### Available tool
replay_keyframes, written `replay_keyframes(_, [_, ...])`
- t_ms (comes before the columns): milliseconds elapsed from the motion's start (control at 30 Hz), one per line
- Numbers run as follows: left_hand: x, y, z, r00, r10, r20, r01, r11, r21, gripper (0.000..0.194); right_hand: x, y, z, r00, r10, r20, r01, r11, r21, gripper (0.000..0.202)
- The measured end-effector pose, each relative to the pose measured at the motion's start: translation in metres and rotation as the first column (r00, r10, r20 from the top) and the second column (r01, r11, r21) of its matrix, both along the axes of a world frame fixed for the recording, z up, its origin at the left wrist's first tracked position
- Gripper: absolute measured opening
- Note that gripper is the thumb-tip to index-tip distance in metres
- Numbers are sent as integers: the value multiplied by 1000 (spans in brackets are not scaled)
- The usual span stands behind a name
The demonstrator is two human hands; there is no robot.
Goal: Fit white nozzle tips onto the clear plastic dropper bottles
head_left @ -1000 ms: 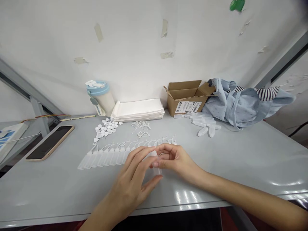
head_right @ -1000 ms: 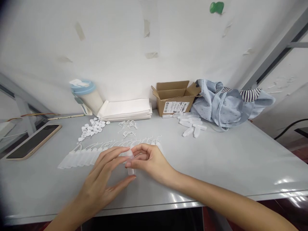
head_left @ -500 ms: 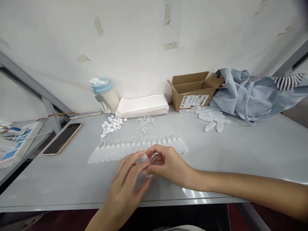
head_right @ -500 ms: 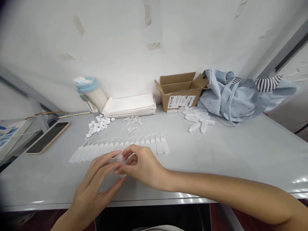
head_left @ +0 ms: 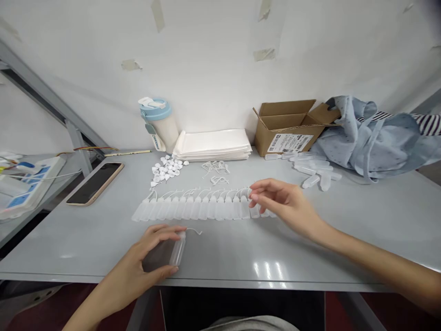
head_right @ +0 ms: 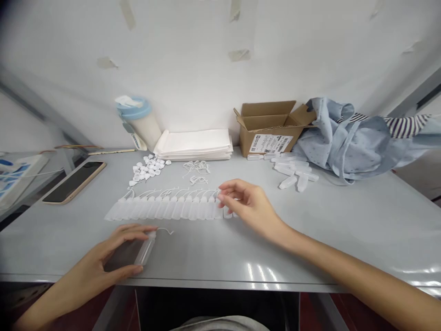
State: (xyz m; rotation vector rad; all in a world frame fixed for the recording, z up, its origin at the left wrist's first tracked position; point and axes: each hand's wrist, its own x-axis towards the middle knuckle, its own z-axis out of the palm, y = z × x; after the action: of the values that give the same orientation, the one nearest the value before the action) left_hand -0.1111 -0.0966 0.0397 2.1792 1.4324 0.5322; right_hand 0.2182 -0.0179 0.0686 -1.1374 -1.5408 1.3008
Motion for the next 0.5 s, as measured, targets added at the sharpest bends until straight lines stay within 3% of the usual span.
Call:
replay_keyframes(200, [0,5,-5,1000,7,-21,-5,997,75,37,17,9,15,969,-238,68,227,964,139,19])
replay_keyframes(500, [-2,7,-5,996,-53,-65,59,994,96,35,39,17,12,932,-361,24,338,892,301,10])
